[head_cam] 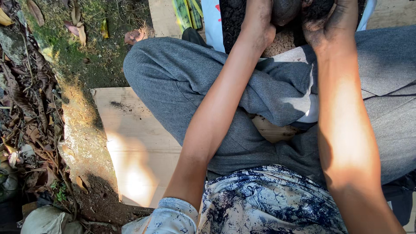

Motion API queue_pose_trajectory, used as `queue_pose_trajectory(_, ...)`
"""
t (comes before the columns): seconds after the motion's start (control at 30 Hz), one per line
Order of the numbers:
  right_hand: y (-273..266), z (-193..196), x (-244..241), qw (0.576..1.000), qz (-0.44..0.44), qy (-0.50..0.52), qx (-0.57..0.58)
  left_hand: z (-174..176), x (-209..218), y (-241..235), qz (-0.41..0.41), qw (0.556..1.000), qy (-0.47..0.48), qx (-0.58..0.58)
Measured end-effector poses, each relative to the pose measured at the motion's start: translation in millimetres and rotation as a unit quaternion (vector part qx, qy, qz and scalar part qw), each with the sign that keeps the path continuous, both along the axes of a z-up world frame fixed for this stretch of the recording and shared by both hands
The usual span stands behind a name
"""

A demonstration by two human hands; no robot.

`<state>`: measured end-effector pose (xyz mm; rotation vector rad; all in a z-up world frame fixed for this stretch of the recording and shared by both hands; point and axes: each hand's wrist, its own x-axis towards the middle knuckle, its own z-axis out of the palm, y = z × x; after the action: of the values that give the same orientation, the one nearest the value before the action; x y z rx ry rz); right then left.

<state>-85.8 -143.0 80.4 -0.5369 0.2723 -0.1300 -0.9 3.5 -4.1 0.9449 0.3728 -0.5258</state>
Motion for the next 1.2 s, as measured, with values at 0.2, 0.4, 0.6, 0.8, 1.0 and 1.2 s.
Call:
queue_pose_trajectory(0.2, -1.9, 0.1, -0.7, 0.993, -0.071, 0.093, -0.02, 4.2, -1.2, -2.3, -0.028, 0.998, -0.022, -0.042)
queue_pose_trajectory(0.4, -9.8, -35.7, 11.4, 0.986, -0.108, 0.098, -0.087, 12.3, -7.9, -7.5, -0.017, 0.999, 0.022, 0.021)
queue_pose_trajectory(0.6, -11.4, -23.7, 13.4, 0.995, -0.081, 0.028, -0.055, 53.7, -0.1, 1.7, -0.028, 0.999, -0.019, -0.002)
queue_pose_trajectory(0.8, 7.6, 42.5, 21.4, 0.999, 0.01, 0.007, -0.046, 105.5, -0.6, 14.2, -0.01, 0.99, -0.065, -0.128)
queue_pose_trajectory(1.0, 21.1, 81.2, 14.3, 0.996, -0.05, 0.066, 0.016, 129.5, -14.5, 19.8, -0.014, 0.995, -0.09, -0.036)
queue_pose_trajectory(1.2, 19.8, 47.8, 20.5, 0.989, -0.058, 0.122, -0.058, 132.1, -26.6, 21.5, 0.013, 0.992, -0.124, 0.029)
